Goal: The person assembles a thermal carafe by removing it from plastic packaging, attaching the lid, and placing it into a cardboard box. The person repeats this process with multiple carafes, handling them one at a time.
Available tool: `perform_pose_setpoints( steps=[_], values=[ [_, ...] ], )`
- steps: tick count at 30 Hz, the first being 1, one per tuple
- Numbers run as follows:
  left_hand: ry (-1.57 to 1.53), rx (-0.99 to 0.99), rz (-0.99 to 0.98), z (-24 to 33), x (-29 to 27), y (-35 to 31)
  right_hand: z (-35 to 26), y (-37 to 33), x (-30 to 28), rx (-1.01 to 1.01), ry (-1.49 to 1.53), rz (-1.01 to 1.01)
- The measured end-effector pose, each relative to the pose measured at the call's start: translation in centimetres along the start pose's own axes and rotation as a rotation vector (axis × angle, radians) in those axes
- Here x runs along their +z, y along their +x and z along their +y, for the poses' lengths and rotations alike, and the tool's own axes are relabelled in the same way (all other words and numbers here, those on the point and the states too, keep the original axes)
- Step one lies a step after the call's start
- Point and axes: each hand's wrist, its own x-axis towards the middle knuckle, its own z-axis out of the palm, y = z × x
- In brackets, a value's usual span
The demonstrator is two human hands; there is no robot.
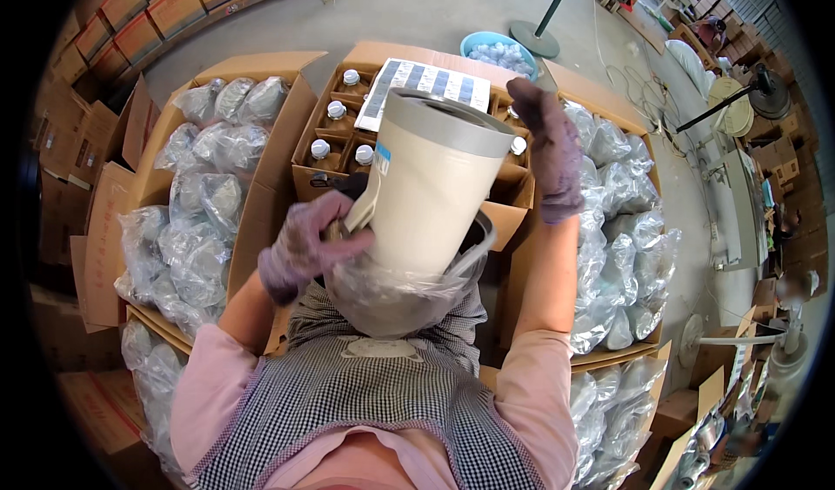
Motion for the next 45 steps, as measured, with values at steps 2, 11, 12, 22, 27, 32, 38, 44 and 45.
perform_pose_setpoints(
  steps=[2,11,12,22,27,32,38,44,45],
  values=[
    [0.119,-0.022,0.091,1.7,1.5,-1.4,-2.7,0.3,2.1,-0.089,-0.222,-0.120],
    [0.230,0.384,0.203,-0.7,-1.0,3.7,-1.2,-2.1,7.1,-0.141,-0.449,-0.067],
    [0.276,0.398,0.239,-1.5,-0.9,4.5,-0.9,-1.9,6.7,-0.206,-0.443,-0.116],
    [0.195,0.346,0.254,0.6,1.2,7.0,-0.1,-1.6,5.8,-0.266,-0.469,-0.116],
    [0.262,0.377,0.237,1.2,1.1,7.2,-1.0,-1.7,6.2,-0.194,-0.459,-0.127],
    [0.391,0.418,0.197,3.3,0.9,6.7,-1.3,-1.8,6.9,-0.164,-0.500,-0.109],
    [0.400,0.491,0.164,3.1,1.1,7.3,-1.5,-2.1,6.9,-0.109,-0.472,-0.077],
    [0.489,0.603,0.219,3.5,1.2,6.8,-1.6,-1.8,6.7,-0.140,-0.526,-0.125],
    [0.554,0.653,0.228,3.5,1.2,6.6,-1.6,-1.8,6.7,-0.145,-0.528,-0.129]
  ],
)
